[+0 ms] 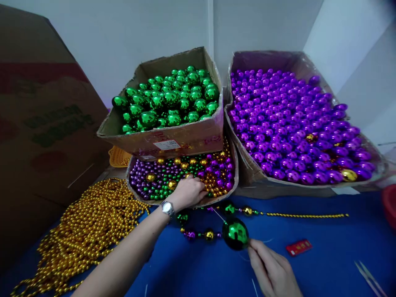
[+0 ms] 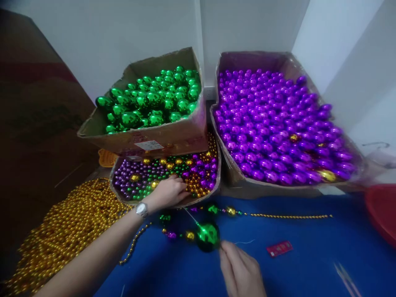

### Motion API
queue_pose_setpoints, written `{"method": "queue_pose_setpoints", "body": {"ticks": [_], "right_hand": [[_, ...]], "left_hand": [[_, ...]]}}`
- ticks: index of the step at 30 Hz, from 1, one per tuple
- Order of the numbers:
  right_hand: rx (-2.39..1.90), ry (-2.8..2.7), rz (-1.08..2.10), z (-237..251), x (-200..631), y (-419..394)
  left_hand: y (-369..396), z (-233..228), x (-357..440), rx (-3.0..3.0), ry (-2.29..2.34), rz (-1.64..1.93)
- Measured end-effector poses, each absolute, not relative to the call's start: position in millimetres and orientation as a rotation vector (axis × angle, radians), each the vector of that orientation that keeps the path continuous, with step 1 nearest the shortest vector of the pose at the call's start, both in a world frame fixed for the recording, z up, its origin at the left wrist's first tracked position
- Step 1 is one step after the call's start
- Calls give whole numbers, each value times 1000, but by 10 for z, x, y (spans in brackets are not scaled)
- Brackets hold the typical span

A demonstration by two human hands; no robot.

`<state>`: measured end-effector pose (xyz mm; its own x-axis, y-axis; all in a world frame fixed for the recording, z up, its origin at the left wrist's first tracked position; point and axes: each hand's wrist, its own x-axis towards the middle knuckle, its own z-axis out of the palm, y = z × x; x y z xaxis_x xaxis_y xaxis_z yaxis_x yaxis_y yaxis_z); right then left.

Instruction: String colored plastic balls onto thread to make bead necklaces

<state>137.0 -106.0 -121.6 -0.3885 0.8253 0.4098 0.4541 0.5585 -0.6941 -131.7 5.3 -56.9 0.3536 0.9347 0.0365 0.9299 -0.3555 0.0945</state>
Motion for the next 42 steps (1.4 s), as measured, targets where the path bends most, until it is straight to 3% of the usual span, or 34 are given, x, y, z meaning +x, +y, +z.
{"method": "queue_pose_setpoints", "body": {"ticks": [14,22,28,33,42], "right_hand": [[-1028,-2015,596,-1266,1369,-1047],[-1094,-1987,610,-1234,1413,-1028],[-1115,-1987,604,-1195,1392,-984],[-1085,-2004,578,-1170,1344,-974],[-1099,-2012,510,-1236,1387,-969]], "left_hand": [[373,-799,-1098,2534,1675,52],[219,-605,-1185,2283,1597,442],[-200,-484,-1141,1066,1052,1138],[-396,-523,-1037,734,896,1205],[-495,-558,-989,845,958,1175]]}}
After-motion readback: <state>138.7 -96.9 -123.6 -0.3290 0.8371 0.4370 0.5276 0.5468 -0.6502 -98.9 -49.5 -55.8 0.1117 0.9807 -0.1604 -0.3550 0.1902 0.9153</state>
